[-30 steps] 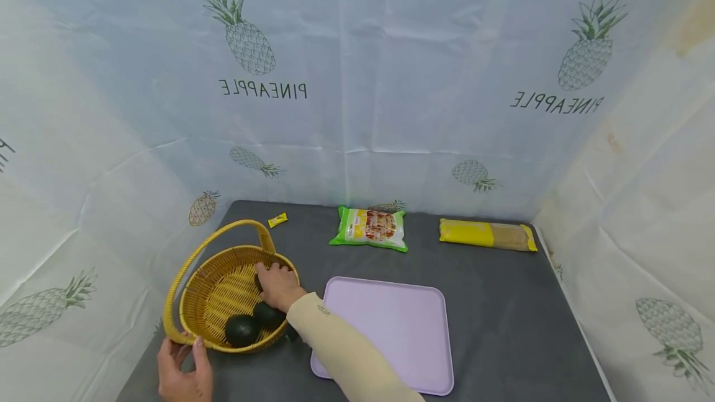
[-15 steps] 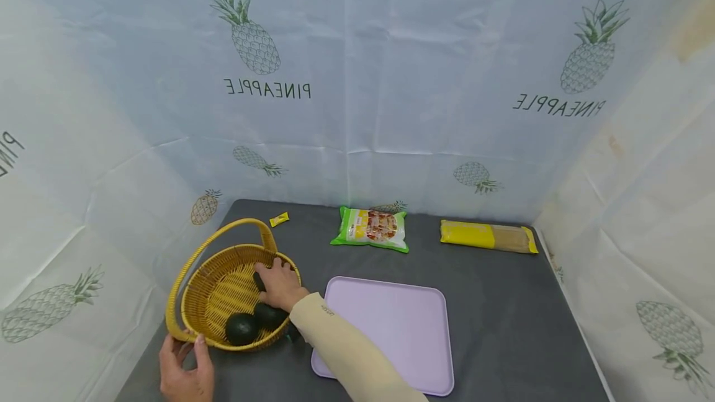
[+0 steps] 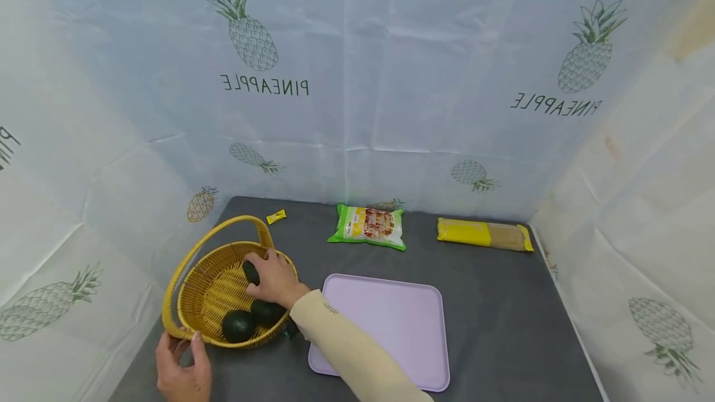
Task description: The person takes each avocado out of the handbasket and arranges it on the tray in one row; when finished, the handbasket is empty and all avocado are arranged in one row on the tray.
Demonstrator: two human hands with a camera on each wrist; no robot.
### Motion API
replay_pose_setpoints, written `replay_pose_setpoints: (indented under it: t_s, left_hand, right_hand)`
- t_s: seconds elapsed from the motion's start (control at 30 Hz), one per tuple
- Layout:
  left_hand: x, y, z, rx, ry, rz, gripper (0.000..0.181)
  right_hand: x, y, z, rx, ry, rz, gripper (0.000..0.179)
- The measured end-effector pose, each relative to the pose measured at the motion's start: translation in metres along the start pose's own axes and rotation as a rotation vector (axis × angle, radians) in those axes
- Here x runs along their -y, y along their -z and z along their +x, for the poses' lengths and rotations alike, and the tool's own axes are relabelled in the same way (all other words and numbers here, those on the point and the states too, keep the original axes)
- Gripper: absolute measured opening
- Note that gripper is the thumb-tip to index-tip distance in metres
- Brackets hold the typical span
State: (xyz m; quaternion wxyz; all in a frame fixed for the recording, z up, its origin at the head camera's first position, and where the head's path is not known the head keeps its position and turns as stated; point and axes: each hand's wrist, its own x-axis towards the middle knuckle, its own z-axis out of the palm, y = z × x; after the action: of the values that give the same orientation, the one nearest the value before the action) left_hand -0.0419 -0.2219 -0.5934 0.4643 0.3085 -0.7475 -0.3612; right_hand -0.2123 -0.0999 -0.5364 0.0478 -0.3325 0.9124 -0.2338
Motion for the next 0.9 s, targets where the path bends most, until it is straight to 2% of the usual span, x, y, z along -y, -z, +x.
replay_pose_setpoints:
  t_s: [0.6,0.9]
  left_hand:
    - [0.0,0.0,0.0,-0.002,-0.008,-0.009,0.047]
    - [0.002,0.0,0.001,-0.013,-0.018,-0.038,0.048]
  right_hand:
    - [-0.005,0.02,-0.017,-0.068,0.014,0.14,0.057]
    - [-0.017,0.031,-0.03,-0.147,-0.019,0.218,0.059]
